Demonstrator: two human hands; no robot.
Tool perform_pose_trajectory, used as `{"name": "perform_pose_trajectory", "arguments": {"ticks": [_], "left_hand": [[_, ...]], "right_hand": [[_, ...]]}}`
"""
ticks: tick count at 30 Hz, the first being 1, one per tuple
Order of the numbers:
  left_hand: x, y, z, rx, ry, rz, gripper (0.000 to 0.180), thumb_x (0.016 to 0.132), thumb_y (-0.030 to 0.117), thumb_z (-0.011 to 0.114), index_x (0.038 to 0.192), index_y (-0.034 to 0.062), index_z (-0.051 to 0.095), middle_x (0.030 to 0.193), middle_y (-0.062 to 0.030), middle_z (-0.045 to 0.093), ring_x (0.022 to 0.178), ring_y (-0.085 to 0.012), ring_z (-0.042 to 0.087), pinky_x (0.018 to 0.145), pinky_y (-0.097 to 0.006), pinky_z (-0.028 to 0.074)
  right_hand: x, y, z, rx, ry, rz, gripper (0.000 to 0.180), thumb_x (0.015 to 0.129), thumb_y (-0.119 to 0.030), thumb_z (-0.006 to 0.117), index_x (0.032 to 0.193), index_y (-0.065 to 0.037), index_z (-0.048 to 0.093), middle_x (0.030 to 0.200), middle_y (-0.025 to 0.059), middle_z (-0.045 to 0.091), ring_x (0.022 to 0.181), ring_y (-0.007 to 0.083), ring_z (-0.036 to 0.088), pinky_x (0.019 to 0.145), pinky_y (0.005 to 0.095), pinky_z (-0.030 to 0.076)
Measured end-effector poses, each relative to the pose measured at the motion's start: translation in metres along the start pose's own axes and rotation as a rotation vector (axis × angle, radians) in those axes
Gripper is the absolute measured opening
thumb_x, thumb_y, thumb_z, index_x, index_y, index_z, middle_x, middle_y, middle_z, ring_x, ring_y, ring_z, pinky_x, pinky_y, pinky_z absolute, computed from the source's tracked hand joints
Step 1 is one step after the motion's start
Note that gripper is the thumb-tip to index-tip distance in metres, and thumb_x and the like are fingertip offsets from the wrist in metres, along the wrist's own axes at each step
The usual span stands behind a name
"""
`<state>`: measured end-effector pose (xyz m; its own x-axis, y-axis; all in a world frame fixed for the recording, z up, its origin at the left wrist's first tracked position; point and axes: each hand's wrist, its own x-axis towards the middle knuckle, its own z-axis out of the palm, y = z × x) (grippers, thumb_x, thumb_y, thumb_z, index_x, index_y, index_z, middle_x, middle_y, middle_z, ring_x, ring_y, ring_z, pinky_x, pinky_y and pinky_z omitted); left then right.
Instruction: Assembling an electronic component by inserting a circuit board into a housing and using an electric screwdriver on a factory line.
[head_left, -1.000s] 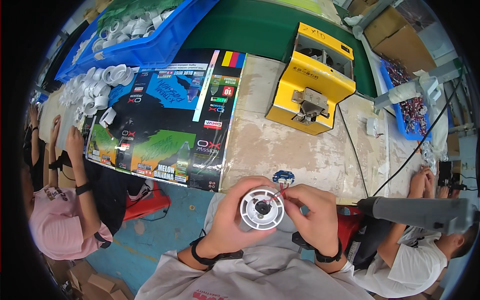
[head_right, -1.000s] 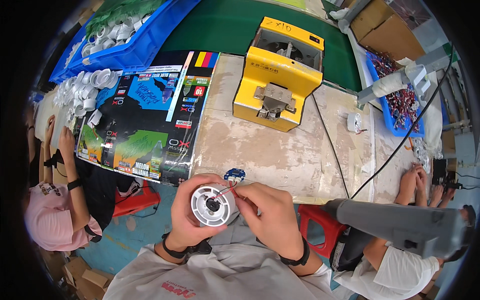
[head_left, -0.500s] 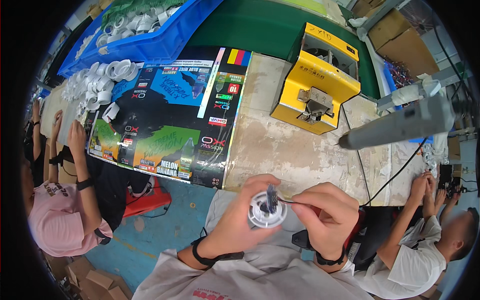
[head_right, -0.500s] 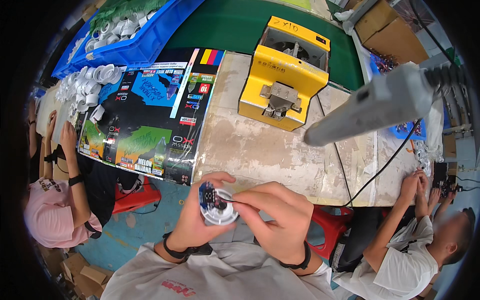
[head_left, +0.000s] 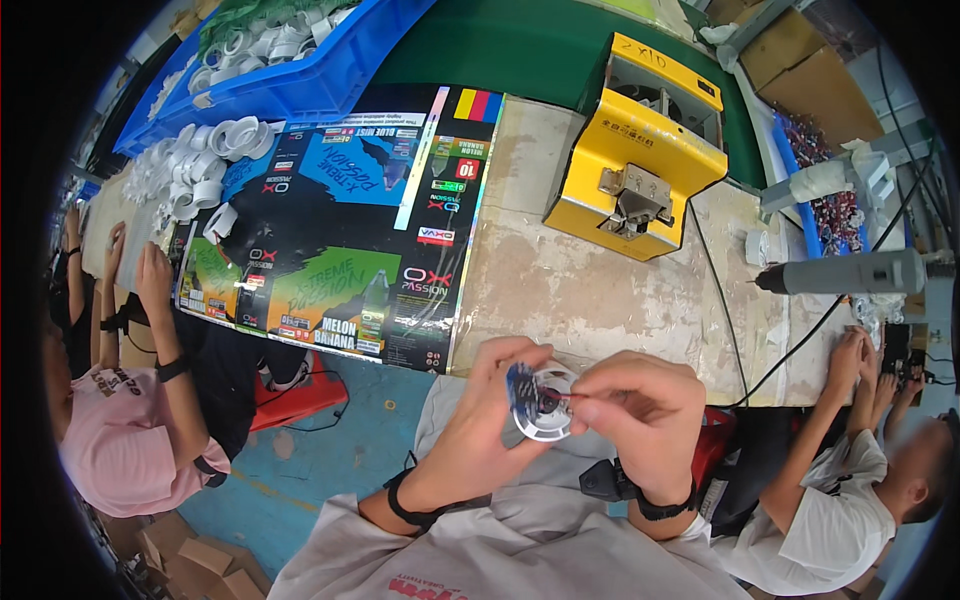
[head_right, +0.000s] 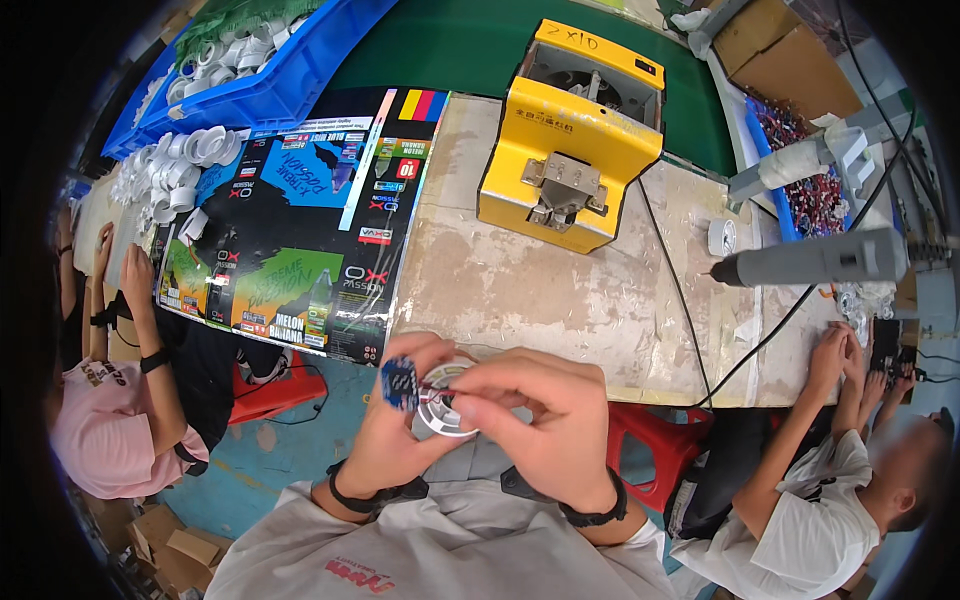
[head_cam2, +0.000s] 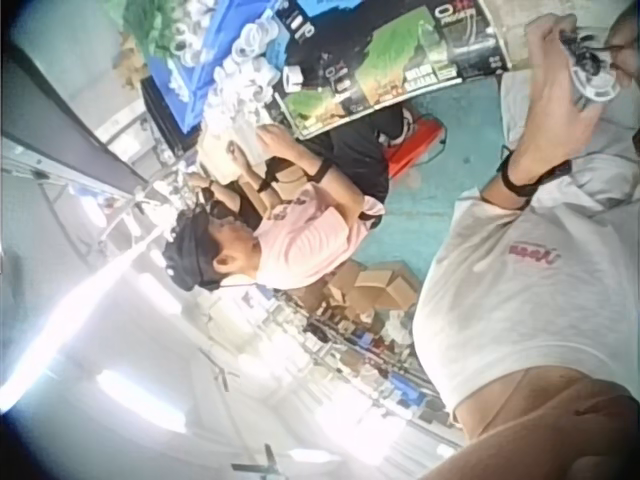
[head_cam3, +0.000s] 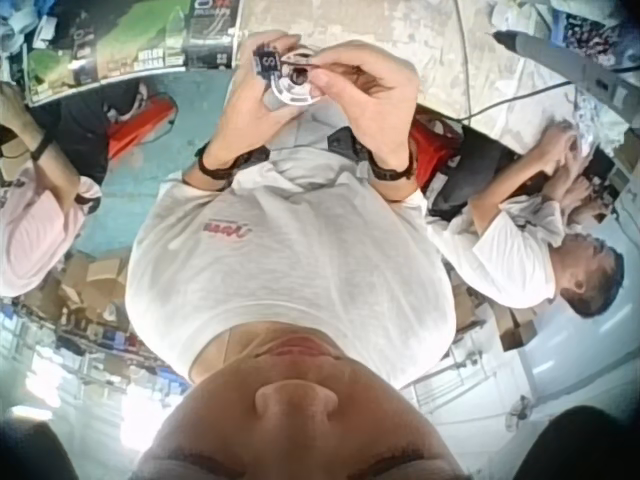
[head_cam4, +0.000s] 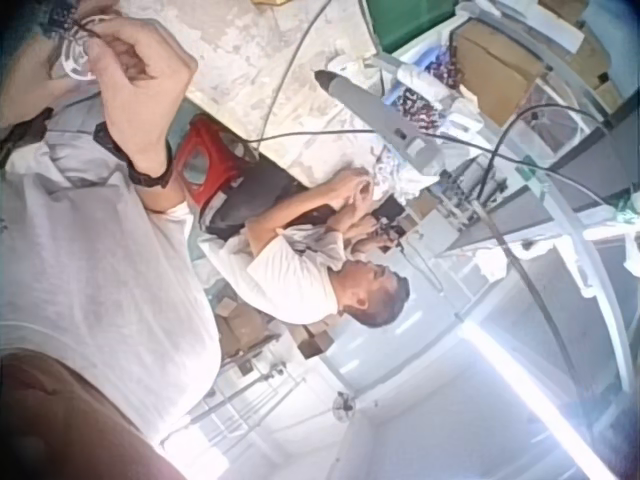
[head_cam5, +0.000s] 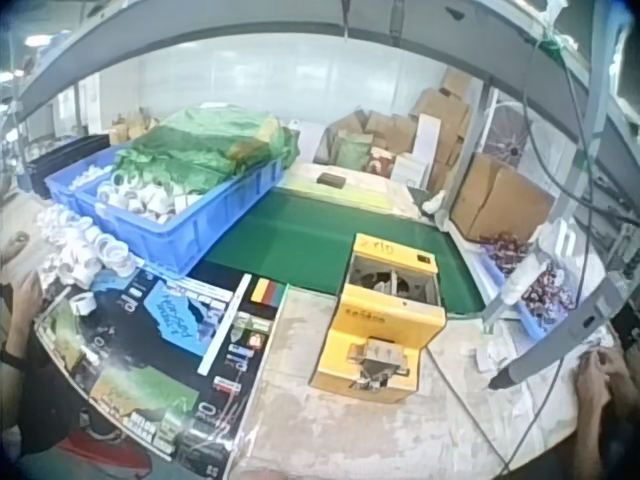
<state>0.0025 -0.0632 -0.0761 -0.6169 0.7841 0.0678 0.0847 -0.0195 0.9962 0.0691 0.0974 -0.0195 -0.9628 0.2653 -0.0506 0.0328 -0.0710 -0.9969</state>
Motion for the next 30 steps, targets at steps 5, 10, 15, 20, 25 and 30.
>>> {"name": "perform_pose_trajectory", "arguments": {"ticks": [5,10,15,20,25,30], "left_hand": [[0.005,-0.007,0.009,0.336,0.219,0.169,0.065,0.069,0.011,0.078,0.125,0.0015,0.047,0.121,-0.0162,0.05,0.11,-0.0283,0.051,0.092,-0.038,0.041],[0.004,0.005,0.009,0.361,0.169,0.147,0.064,0.071,0.003,0.077,0.123,-0.0021,0.042,0.123,-0.0191,0.044,0.111,-0.0359,0.048,0.092,-0.04,0.043],[0.006,-0.007,0.008,0.286,0.2,0.266,0.056,0.073,0.009,0.077,0.12,0.0003,0.046,0.126,-0.0223,0.049,0.107,-0.0333,0.055,0.093,-0.042,0.042],[0.003,-0.004,0.009,0.234,0.222,0.27,0.059,0.071,0.006,0.079,0.12,0.0011,0.046,0.123,-0.0233,0.053,0.106,-0.0342,0.057,0.089,-0.041,0.046],[0.004,-0.007,0.003,0.167,0.173,0.31,0.064,0.065,0.004,0.081,0.119,0.0003,0.046,0.12,-0.0204,0.054,0.107,-0.0383,0.056,0.086,-0.039,0.049],[0.008,-0.004,-0.004,0.081,0.058,0.258,0.063,0.064,0.006,0.08,0.119,0.0004,0.049,0.119,-0.0177,0.055,0.106,-0.035,0.057,0.086,-0.037,0.049]], "right_hand": [[-0.003,0.013,0.005,0.074,0.022,-0.057,0.014,0.075,0.009,0.069,0.089,0.008,0.068,0.085,0.0136,0.069,0.077,0.0156,0.066,0.067,0.024,0.053],[-0.003,0.018,0.007,0.127,0.037,-0.037,0.013,0.076,0.008,0.069,0.09,0.007,0.068,0.084,0.0117,0.069,0.076,0.014,0.067,0.063,0.0221,0.052],[-0.007,0.025,-0.001,0.143,0.013,0.028,0.012,0.078,0.007,0.068,0.09,0.005,0.068,0.084,0.01,0.07,0.075,0.0125,0.067,0.059,0.0202,0.051],[-0.007,0.024,-0.001,0.06,0.044,0.07,0.011,0.079,0.007,0.067,0.091,0.005,0.069,0.083,0.0088,0.07,0.076,0.0119,0.067,0.064,0.0218,0.052],[0.0,0.019,-0.008,-0.068,-0.017,-0.023,0.012,0.075,0.003,0.071,0.086,0.002,0.07,0.079,0.0089,0.07,0.071,0.0154,0.066,0.063,0.0244,0.051],[0.013,0.013,-0.018,-0.212,-0.153,-0.161,0.012,0.07,-0.003,0.075,0.081,-0.003,0.072,0.075,0.0074,0.069,0.071,0.0185,0.061,0.064,0.028,0.047]]}}
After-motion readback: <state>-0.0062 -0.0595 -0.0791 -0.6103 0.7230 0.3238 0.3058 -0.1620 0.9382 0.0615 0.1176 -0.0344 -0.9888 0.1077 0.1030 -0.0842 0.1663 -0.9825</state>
